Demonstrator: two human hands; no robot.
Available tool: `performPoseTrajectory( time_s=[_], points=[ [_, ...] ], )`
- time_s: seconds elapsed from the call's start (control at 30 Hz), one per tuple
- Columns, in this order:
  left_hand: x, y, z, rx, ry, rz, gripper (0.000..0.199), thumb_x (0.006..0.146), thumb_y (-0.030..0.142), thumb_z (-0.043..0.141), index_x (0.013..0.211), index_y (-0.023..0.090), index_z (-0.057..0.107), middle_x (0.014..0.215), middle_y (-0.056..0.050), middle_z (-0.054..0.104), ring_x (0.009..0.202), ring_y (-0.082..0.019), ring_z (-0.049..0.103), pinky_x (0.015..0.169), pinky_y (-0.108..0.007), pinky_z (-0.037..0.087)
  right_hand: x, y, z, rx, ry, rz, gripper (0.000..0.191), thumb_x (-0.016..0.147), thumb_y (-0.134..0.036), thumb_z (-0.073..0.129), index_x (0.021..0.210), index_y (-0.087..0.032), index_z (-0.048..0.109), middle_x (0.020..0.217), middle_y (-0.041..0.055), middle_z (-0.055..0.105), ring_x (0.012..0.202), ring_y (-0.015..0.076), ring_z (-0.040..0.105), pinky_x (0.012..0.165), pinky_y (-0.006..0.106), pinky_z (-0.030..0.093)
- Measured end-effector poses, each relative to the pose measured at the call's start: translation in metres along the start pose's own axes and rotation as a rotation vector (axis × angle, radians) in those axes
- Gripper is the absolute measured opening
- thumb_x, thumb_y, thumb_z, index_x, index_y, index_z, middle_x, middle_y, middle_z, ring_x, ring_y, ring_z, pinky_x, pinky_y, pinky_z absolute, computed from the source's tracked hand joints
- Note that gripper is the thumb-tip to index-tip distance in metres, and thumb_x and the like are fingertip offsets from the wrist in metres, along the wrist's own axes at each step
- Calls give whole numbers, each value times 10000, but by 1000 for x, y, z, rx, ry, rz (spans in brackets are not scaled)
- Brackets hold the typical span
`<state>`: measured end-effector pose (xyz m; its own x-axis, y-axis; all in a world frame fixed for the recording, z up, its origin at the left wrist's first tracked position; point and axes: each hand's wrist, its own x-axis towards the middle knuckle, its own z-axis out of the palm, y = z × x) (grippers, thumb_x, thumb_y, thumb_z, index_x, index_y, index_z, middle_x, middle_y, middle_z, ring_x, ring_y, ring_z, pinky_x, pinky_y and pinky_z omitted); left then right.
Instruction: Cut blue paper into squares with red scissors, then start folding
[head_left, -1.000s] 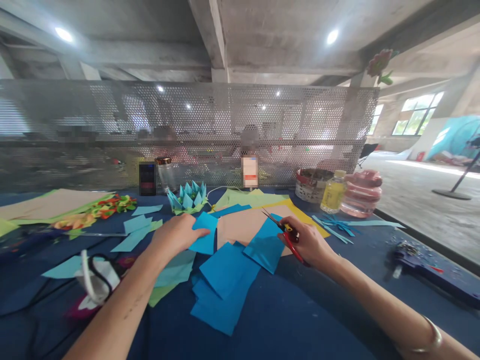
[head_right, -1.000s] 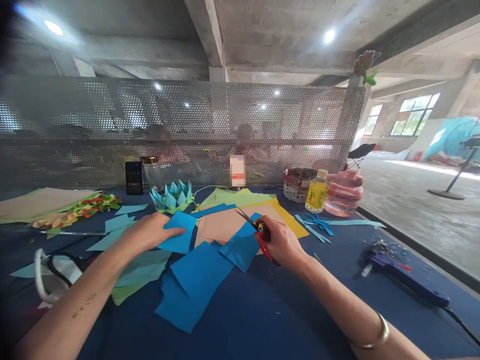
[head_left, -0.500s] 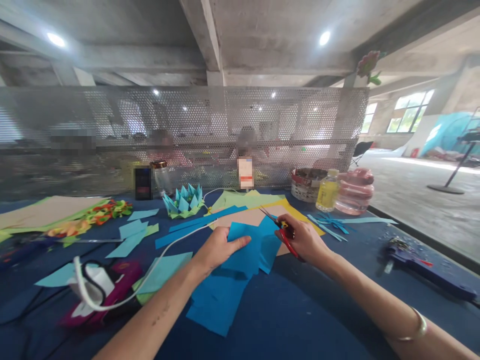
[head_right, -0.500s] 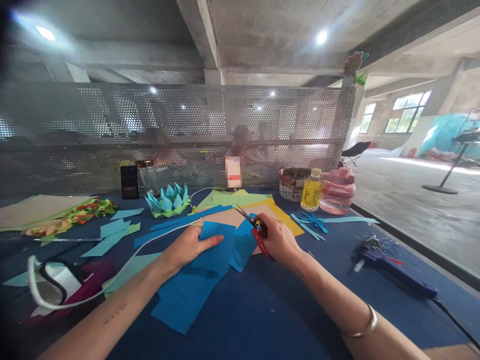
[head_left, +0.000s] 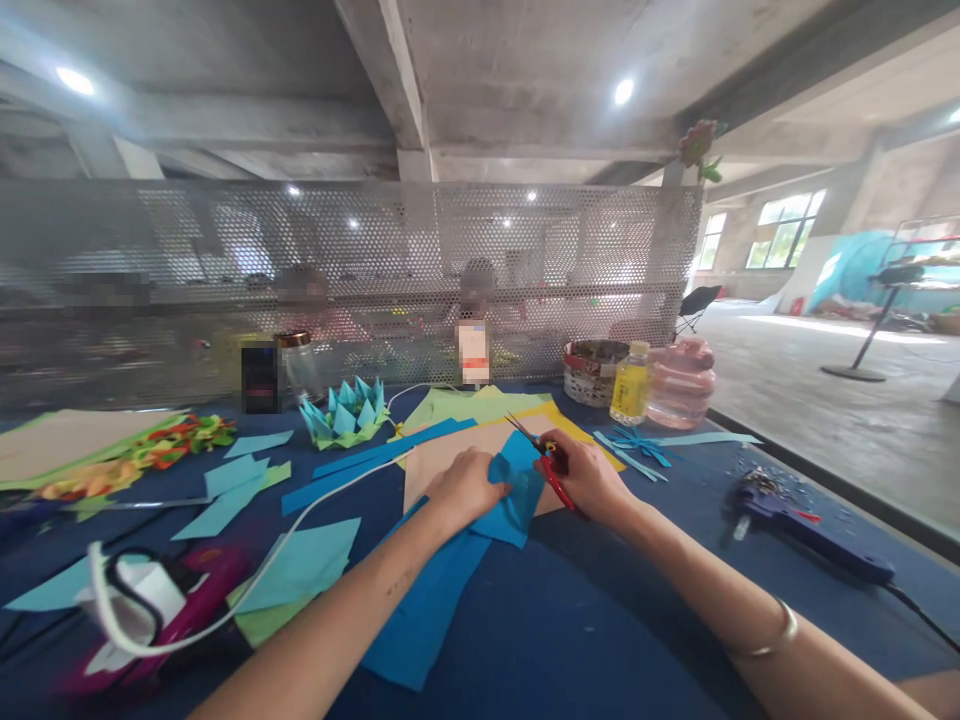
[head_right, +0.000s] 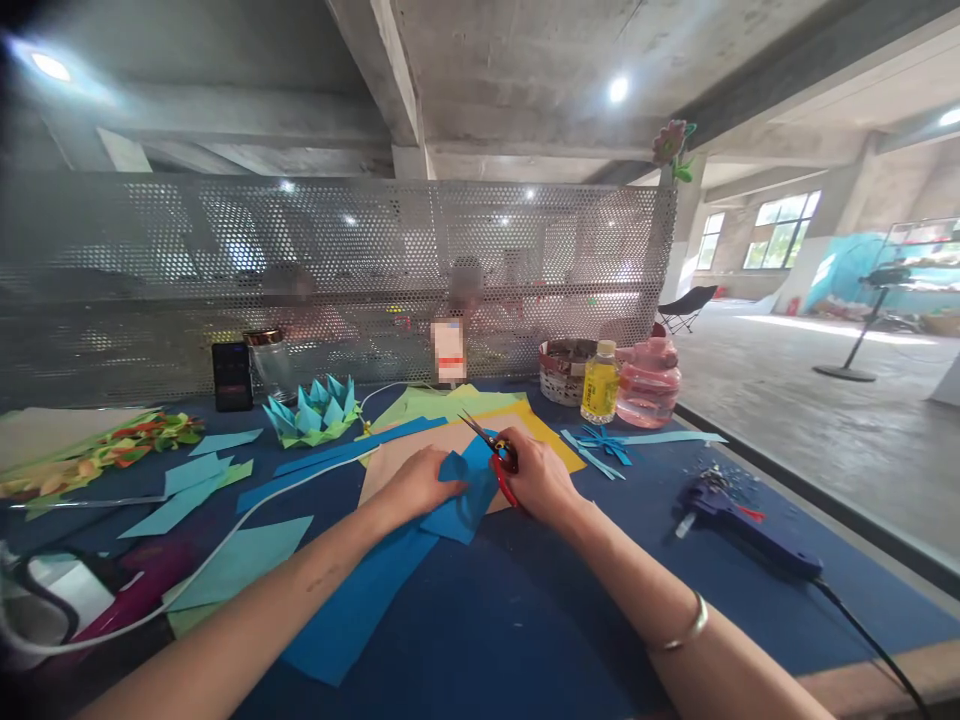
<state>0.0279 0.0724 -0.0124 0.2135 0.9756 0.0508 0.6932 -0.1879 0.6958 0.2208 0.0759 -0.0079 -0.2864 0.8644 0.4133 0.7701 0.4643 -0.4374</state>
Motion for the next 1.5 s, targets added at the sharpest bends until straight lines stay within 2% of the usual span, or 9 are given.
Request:
performPoseTrajectory(
  time_s=[0.23,0.47,0.67,0.83,0.97,1.07,1.17,1.37,1.5],
  points=[
    [-1,7,8,228,136,-60,575,588,289,748,1102,108,563,1257,-221,521,1183,-379,479,935,-379,361,0,1,3,47,-5,-1,191,777,-296,551,951,-230,593,582,-34,524,531,136,445,531,231,293],
    [20,-2,13,97,178,-151,1004,381,278,853,1270,72,433,1244,-255,560,1140,-399,530,852,-357,423,1,4,3,188,62,42,170,721,-302,612,881,-242,606,546,-46,504,515,130,426,534,238,294],
    [21,-3,5,-180,243,-77,621,455,186,816,1048,164,632,1149,-134,668,1080,-340,591,860,-343,441,6,11,6,495,169,200,252,732,-425,616,856,-219,540,616,-16,567,546,145,511,499,243,386],
    [5,5,-15,-422,259,12,402,556,339,803,898,156,698,882,-97,748,885,-314,676,743,-357,509,8,10,1,815,190,330,353,788,-538,545,874,-205,470,786,62,633,612,154,604,505,258,497],
    [-26,10,-25,-671,338,-77,539,498,356,856,973,165,690,907,-102,749,892,-310,682,759,-381,528,2,-9,-2,999,65,363,384,791,-556,568,831,-180,504,732,72,636,577,149,616,495,247,497],
    [-49,8,-25,-896,89,-61,472,545,344,842,953,154,702,887,-109,753,845,-310,696,751,-415,549,-7,-26,1,1224,-157,393,387,806,-564,569,798,-180,522,625,6,582,526,110,579,463,195,453],
    [-60,3,-23,-972,53,-78,416,536,303,852,889,133,713,825,-104,757,773,-301,707,734,-416,565,-14,-36,7,1228,-311,294,460,815,-619,518,716,-170,523,577,-10,550,471,96,532,435,196,430],
    [-59,1,-24,-1100,96,-44,535,563,262,846,1051,139,663,931,-113,747,841,-312,699,777,-444,563,-19,-48,9,1186,-276,229,447,723,-606,644,798,-192,493,584,-53,532,406,73,493,385,183,383],
    [-60,4,-22,-1110,106,-37,479,572,262,840,1003,130,676,909,-119,749,807,-304,701,738,-429,573,-21,-53,8,1067,-294,195,495,590,-544,775,741,-192,462,453,-101,431,340,61,430,339,172,317]
  ],
)
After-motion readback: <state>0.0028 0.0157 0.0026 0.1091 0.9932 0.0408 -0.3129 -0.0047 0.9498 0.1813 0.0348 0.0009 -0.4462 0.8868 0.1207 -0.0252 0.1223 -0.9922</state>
